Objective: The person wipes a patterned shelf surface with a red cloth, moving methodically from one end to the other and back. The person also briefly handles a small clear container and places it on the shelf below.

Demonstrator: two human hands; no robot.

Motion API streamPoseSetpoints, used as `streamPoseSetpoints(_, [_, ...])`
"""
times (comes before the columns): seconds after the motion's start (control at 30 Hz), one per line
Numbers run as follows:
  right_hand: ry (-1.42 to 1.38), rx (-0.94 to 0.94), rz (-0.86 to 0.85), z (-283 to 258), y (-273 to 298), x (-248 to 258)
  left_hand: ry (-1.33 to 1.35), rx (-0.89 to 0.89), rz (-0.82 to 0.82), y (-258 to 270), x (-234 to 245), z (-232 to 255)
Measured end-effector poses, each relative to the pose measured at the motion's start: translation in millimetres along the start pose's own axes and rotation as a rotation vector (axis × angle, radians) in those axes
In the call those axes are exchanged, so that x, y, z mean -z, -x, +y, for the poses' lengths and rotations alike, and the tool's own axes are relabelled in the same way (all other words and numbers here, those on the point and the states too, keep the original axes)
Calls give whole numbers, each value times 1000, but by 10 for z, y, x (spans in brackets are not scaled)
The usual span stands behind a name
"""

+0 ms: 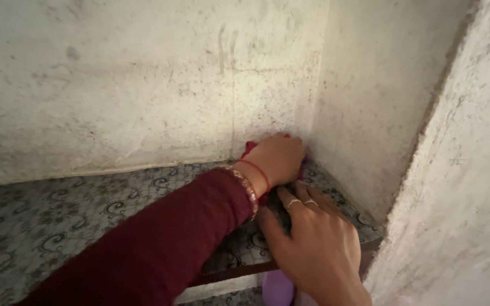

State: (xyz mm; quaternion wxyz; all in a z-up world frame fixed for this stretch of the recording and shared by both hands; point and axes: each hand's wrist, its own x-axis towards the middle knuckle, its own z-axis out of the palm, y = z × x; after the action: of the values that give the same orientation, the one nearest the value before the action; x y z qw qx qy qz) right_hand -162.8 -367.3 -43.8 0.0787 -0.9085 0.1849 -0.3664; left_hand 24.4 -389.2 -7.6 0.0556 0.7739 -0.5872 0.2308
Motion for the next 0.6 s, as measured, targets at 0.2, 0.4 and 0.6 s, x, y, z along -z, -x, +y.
streamPoseSetpoints(0.2, [-21, 50, 19, 53, 9, -27, 12, 36, -169, 317, 304, -139])
streamPoseSetpoints(0.4, [6, 13, -13, 47, 0, -30, 31, 143, -275, 764, 604, -291])
streamPoseSetpoints(0.6, [9, 6, -39, 28, 8, -13, -8, 324, -366, 978, 755, -434])
